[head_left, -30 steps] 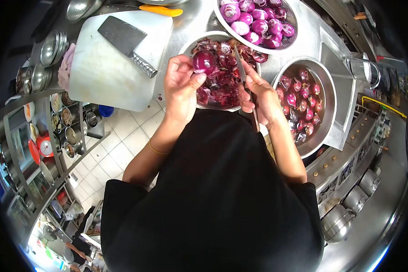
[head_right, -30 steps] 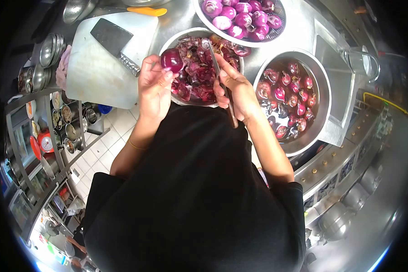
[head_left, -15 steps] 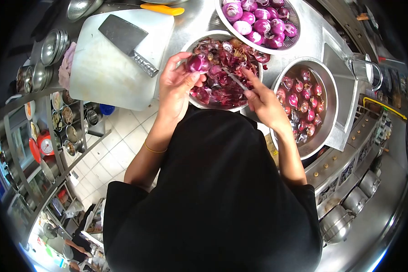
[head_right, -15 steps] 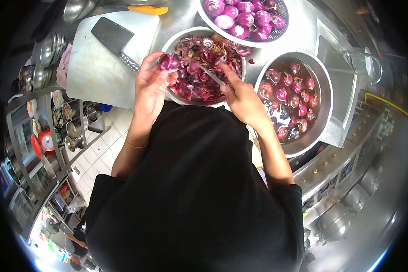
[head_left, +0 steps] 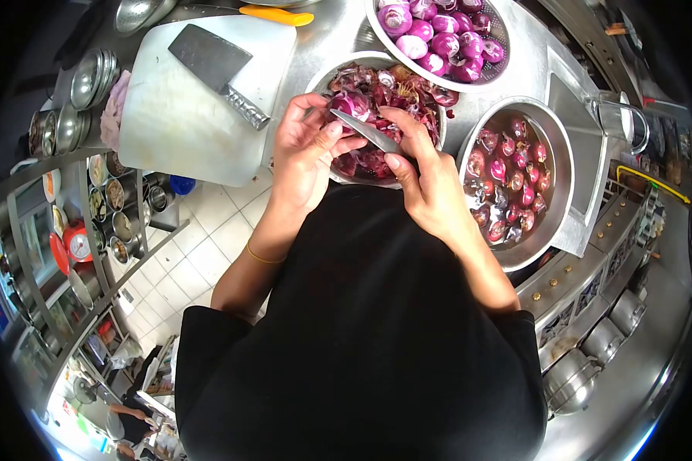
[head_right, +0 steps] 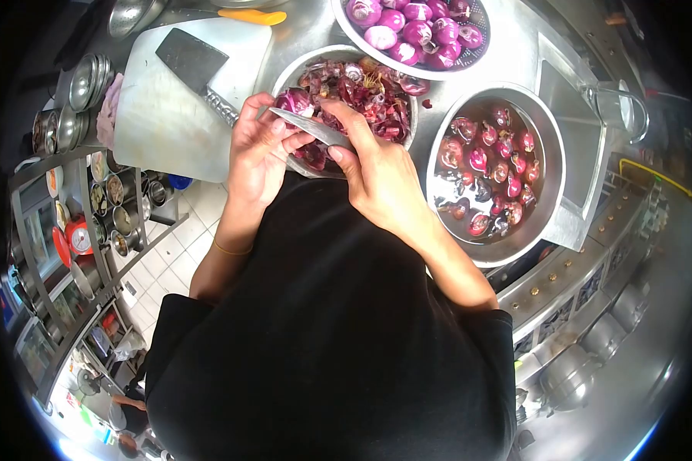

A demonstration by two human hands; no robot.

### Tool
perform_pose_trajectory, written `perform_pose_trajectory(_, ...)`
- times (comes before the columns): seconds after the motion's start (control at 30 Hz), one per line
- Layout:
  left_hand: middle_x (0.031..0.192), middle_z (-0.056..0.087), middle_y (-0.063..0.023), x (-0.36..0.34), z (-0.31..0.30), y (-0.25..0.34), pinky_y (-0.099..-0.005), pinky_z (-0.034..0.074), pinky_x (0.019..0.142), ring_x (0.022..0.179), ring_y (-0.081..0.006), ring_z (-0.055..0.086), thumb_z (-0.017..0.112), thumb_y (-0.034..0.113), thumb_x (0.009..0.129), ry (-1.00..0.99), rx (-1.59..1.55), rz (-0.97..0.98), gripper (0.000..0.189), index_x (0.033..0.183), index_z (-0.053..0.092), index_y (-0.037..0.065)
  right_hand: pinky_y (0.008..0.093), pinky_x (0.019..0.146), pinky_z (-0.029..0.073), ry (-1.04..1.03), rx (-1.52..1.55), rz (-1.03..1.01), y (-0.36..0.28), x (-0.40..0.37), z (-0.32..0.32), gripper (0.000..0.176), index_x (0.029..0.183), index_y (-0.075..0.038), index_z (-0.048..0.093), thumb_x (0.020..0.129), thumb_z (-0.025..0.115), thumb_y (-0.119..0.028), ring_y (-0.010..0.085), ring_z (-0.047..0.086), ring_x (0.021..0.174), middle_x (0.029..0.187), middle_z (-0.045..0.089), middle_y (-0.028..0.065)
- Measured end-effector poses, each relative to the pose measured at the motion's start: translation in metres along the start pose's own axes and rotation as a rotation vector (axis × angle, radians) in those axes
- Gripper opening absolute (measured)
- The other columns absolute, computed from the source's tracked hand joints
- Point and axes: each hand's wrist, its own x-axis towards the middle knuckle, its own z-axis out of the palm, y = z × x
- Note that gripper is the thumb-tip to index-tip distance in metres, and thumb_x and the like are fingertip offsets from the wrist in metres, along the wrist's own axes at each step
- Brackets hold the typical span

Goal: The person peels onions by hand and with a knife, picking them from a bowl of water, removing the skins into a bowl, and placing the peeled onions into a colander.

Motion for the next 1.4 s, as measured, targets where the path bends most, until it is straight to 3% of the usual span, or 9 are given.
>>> perform_pose_trajectory(0.6, 0.109, 0.056, -0.0124, 0.000, 0.003, 0.000, -0.0415, 0.056, 0.083, 0.099, -0.0213, 0.060, 0.057, -0.005, 0.085, -0.051, 0.010, 0.022, 0.031, 0.110, 0.043, 0.005, 0.0423, 0.081, 0.050, 0.034, 0.067, -0.076, 0.000, 0.001, 0.001, 0.045, 0.133, -0.011, 0.045, 0.089, 0.051, -0.003, 0.0412, 0.058, 0.103, 0.117, 0.058, 0.0217)
perform_pose_trajectory(0.8, 0.110, 0.055, -0.0124, -0.001, 0.005, 0.001, -0.0419, 0.056, 0.084, 0.100, -0.0227, 0.060, 0.056, -0.004, 0.086, -0.081, -0.015, 0.031, 0.029, 0.110, 0.042, 0.005, 0.0305, 0.073, 0.052, 0.005, -0.081, -0.115, 0.003, -0.002, 0.001, 0.051, 0.128, -0.011, 0.055, 0.080, 0.057, 0.007, 0.0285, 0.061, 0.077, 0.112, 0.062, 0.0185)
perform_pose_trajectory(0.93, 0.113, 0.055, -0.0150, 0.000, 0.006, 0.004, -0.0401, 0.055, 0.085, 0.100, -0.0295, 0.062, 0.056, 0.000, 0.087, -0.143, -0.036, -0.037, 0.031, 0.112, 0.039, 0.006, 0.0310, 0.076, 0.051, 0.211, 0.075, -0.316, 0.017, 0.007, 0.006, 0.040, 0.129, -0.006, 0.052, 0.090, 0.050, 0.001, 0.0216, 0.063, 0.088, 0.118, 0.062, 0.0149)
perform_pose_trajectory(1.03, 0.114, 0.055, -0.0166, 0.000, 0.006, 0.004, -0.0392, 0.055, 0.084, 0.100, -0.0333, 0.062, 0.057, 0.002, 0.088, -0.145, -0.046, -0.017, 0.032, 0.113, 0.038, 0.006, 0.0209, 0.056, 0.040, 0.205, 0.418, 0.134, 0.014, 0.005, -0.007, 0.038, 0.132, -0.007, 0.051, 0.095, 0.046, -0.004, 0.0056, 0.044, 0.060, 0.080, 0.060, 0.0007)
perform_pose_trajectory(1.1, 0.113, 0.057, -0.0172, -0.001, 0.004, 0.001, -0.0412, 0.054, 0.084, 0.103, -0.0346, 0.060, 0.057, 0.009, 0.090, -0.146, 0.007, -0.006, 0.037, 0.121, 0.036, 0.007, 0.0190, 0.051, 0.028, 0.200, 0.445, 0.137, 0.023, 0.007, -0.010, 0.041, 0.136, -0.010, 0.046, 0.095, 0.047, -0.008, 0.0033, 0.029, 0.056, 0.066, 0.039, -0.0059)
perform_pose_trajectory(1.2, 0.112, 0.057, -0.0171, 0.000, 0.006, 0.002, -0.0409, 0.054, 0.084, 0.102, -0.0347, 0.060, 0.056, 0.009, 0.090, -0.130, -0.010, 0.005, 0.039, 0.123, 0.036, 0.007, 0.0208, 0.062, 0.042, 0.107, 0.478, 0.190, 0.028, -0.001, -0.014, 0.042, 0.137, -0.008, 0.044, 0.095, 0.048, -0.010, 0.0077, 0.051, 0.066, 0.078, 0.057, 0.0016)
perform_pose_trajectory(1.27, 0.112, 0.056, -0.0166, -0.002, 0.004, 0.003, -0.0407, 0.054, 0.083, 0.101, -0.0325, 0.061, 0.056, 0.009, 0.090, -0.129, -0.021, -0.032, 0.040, 0.125, 0.035, 0.006, 0.0290, 0.088, 0.045, 0.066, 0.204, 0.035, 0.019, -0.010, -0.010, 0.043, 0.136, -0.006, 0.043, 0.094, 0.049, -0.011, 0.0228, 0.061, 0.105, 0.114, 0.062, 0.0138)
perform_pose_trajectory(1.3, 0.112, 0.056, -0.0166, -0.003, 0.003, 0.002, -0.0407, 0.054, 0.083, 0.101, -0.0325, 0.061, 0.056, 0.009, 0.090, -0.125, -0.020, -0.038, 0.040, 0.125, 0.035, 0.006, 0.0350, 0.106, 0.033, 0.012, 0.273, 0.009, 0.009, -0.010, -0.011, 0.043, 0.135, -0.004, 0.043, 0.092, 0.049, -0.007, 0.0298, 0.041, 0.130, 0.138, 0.045, 0.0157)
perform_pose_trajectory(1.4, 0.115, 0.054, -0.0165, -0.003, 0.001, -0.002, -0.0400, 0.055, 0.083, 0.099, -0.0309, 0.062, 0.055, 0.002, 0.089, -0.135, -0.090, -0.039, 0.035, 0.120, 0.039, 0.004, 0.0350, 0.101, 0.039, -0.015, 0.182, -0.157, 0.007, -0.007, -0.008, 0.043, 0.133, -0.005, 0.046, 0.091, 0.049, -0.003, 0.0321, 0.049, 0.123, 0.132, 0.052, 0.0146)
